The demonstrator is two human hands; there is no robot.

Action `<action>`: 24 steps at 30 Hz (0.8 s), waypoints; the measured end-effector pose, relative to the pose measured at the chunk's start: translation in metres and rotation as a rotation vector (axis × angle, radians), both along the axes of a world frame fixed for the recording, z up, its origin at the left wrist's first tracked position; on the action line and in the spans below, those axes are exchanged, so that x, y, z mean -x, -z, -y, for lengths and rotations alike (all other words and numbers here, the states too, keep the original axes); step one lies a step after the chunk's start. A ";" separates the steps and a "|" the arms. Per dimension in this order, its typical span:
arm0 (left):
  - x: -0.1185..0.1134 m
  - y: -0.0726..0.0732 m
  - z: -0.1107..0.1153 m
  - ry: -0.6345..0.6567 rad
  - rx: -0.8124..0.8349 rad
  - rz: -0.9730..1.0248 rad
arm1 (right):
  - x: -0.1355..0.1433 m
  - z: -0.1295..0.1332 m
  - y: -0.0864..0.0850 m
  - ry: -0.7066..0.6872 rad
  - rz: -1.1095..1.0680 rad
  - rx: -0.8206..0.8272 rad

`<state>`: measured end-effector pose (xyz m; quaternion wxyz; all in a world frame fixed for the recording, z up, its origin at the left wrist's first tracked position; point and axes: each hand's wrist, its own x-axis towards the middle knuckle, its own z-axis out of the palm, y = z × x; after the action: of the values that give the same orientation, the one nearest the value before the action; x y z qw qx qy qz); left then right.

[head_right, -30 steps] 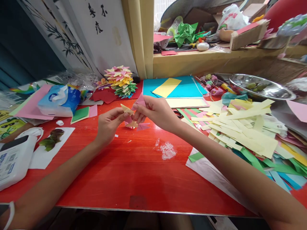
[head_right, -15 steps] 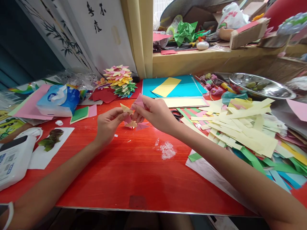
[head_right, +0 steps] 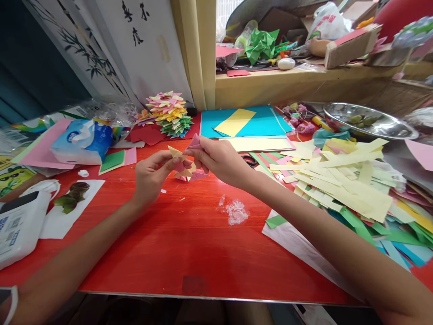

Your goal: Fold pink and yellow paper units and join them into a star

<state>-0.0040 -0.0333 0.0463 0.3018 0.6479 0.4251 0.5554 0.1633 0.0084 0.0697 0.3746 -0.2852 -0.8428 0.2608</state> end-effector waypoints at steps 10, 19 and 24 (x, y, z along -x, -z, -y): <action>0.001 0.001 0.001 -0.023 -0.059 -0.085 | 0.000 0.000 0.006 -0.018 -0.032 -0.046; 0.009 0.013 -0.003 -0.270 -0.417 -0.395 | -0.019 -0.013 -0.003 -0.041 0.414 -0.597; 0.013 0.013 -0.003 -0.222 -0.652 -0.501 | -0.026 -0.014 -0.008 -0.079 0.436 -0.726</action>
<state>-0.0174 -0.0300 0.0337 -0.0934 0.7747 0.3544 0.5153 0.1898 0.0222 0.0774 0.2537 -0.1508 -0.9496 -0.1054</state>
